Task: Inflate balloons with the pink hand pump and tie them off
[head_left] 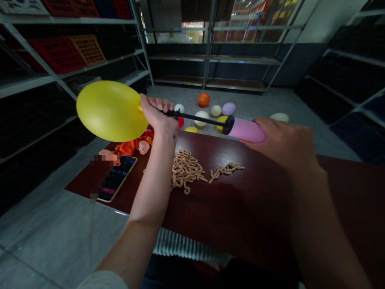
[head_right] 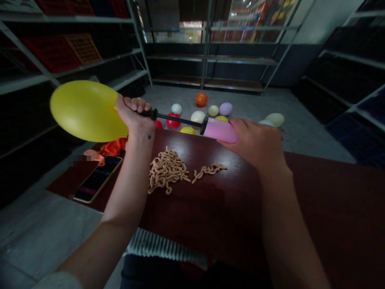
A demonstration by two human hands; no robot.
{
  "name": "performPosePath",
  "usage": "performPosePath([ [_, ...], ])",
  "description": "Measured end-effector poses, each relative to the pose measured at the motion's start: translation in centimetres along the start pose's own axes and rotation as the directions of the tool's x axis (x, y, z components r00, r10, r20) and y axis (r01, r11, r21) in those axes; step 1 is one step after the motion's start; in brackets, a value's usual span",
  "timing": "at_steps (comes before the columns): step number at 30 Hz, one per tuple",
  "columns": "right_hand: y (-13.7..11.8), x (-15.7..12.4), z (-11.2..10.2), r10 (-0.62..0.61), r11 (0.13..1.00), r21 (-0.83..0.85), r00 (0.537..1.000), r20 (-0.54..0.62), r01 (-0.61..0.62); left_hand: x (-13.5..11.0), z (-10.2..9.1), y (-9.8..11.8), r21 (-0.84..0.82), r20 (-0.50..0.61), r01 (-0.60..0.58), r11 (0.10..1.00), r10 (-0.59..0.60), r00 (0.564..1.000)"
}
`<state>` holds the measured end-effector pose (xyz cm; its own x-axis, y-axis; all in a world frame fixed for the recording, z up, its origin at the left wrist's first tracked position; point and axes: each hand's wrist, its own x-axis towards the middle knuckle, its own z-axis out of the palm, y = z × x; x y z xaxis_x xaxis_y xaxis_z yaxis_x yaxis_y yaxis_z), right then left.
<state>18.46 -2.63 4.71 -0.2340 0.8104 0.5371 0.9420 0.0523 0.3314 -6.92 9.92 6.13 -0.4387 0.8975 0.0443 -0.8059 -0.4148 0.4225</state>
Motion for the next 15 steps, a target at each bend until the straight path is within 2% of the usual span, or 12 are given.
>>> performPosePath([
  [7,0.0,0.2,0.0,-0.030,1.000,-0.006,0.999,0.015,0.030,-1.0,0.2,-1.5,-0.014,0.057,-0.014,1.000,0.014,0.998],
  [11,-0.4,0.3,-0.4,-0.031,0.999,0.038,0.999,0.021,0.030,-3.2,1.0,-2.5,0.026,0.071,0.032,0.999,-0.034,0.997],
  [15,-1.6,0.5,-0.9,-0.061,0.998,0.037,0.998,0.033,0.060,-6.0,1.7,-3.8,0.039,0.135,0.069,0.997,-0.073,0.988],
])
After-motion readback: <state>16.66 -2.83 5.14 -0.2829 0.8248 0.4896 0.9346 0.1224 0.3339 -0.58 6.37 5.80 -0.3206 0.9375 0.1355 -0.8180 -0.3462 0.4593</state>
